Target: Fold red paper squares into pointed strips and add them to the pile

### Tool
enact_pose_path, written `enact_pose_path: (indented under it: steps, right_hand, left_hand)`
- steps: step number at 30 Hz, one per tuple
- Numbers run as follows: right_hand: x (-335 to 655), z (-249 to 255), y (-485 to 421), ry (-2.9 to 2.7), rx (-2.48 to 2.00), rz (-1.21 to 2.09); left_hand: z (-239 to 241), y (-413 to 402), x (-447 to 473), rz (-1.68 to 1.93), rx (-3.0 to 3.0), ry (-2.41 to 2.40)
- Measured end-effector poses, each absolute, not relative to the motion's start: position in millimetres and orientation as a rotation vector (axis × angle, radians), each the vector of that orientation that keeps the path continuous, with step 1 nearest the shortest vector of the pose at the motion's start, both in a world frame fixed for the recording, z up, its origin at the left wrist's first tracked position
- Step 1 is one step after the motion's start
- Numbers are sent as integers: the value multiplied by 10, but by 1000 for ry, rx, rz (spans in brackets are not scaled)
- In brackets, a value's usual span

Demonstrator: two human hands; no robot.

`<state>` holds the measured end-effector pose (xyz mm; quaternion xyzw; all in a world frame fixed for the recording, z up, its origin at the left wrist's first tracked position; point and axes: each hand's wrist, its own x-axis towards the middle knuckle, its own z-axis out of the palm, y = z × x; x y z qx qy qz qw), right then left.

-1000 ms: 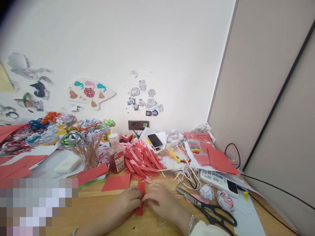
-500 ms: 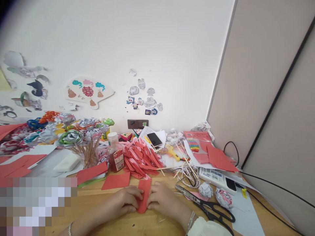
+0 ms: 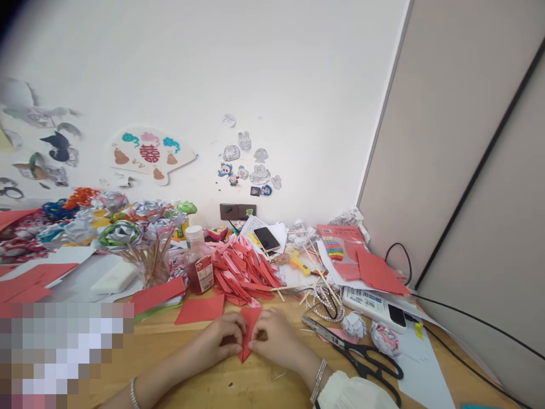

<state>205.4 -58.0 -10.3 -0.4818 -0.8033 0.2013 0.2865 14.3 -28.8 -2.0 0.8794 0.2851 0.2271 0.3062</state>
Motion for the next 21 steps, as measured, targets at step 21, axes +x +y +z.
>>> enact_pose_path:
  steps: [21]
  right_hand:
    - [1974, -75, -824, -2122, -1415, 312]
  left_hand:
    - [-141, -311, 251, 696, 2309, 884]
